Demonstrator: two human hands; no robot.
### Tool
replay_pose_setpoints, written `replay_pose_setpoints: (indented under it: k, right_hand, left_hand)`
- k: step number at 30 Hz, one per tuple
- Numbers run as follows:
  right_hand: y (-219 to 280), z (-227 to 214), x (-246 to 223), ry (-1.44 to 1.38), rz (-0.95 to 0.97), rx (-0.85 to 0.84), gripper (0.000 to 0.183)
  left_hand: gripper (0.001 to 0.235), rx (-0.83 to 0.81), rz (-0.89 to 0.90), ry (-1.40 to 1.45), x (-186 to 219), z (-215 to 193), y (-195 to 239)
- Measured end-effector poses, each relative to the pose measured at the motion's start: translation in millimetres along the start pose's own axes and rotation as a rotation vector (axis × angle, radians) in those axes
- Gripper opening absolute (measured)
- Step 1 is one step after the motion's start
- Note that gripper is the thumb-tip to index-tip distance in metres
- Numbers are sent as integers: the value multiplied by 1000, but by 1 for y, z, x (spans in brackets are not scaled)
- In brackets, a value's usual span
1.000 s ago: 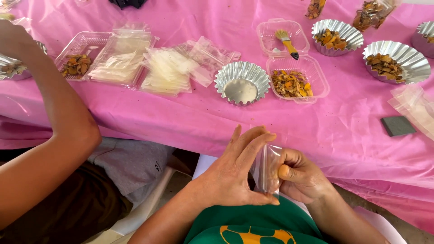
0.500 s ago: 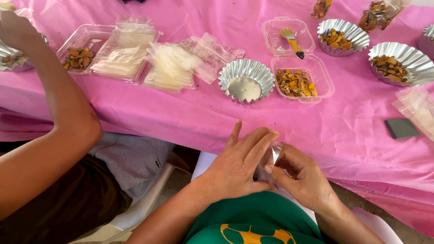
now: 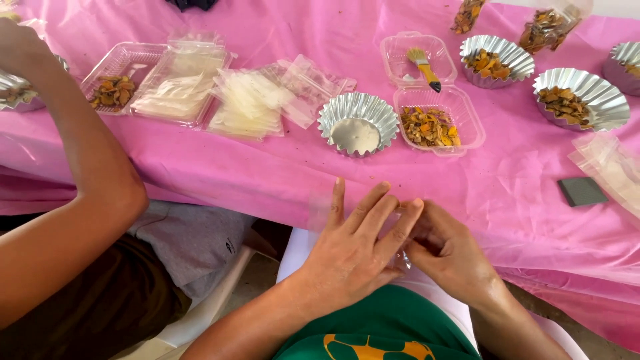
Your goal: The person uses a brush to transfer dried fruit pieces from a metal cupcake liner into a plastic container. They then pick up a small plastic bag, open it, and transfer the dried fruit from the container into the bag.
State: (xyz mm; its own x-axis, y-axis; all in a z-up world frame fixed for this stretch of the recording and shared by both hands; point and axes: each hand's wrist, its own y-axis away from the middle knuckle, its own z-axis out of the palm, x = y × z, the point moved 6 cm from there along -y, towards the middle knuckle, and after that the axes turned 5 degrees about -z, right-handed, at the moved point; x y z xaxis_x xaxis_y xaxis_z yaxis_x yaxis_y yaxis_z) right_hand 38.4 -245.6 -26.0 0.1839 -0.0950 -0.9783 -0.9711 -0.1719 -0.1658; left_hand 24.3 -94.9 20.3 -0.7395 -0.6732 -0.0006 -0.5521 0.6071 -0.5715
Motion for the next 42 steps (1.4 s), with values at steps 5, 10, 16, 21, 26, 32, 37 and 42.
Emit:
replay_pose_setpoints:
  k: [5,10,16,21,26,32,37,42]
  right_hand:
    - [-3,-5,7,65,-16,45,7]
    - [20,-29,-13,167,-127,456,18]
    - [44,6,-46,556,-605,348,16]
    - [31,10,-45,400,-506,175,10]
    - [33,7,-43,522,-511,296,24]
    - [31,16,-32,582,-540,342,29]
    - [20,17,-27,532,-430,284,32]
    - [21,20,-11,525,-340,297,10]
  left_hand:
    - [117,10,10,76,3,-11,-4]
    - [76,166,-37,143,6,-40,-1]
    - [28,325,-128,415,12,-50,-3]
    - [35,85,-200,712,0,-23,2]
    - [33,133,-216,659,-3,-19,7]
    - [33,160,-257,573,-7,-12,13]
    - [32,108,-316,547,-7,2,14]
    - [64,-110,-494,473,-10,31,21]
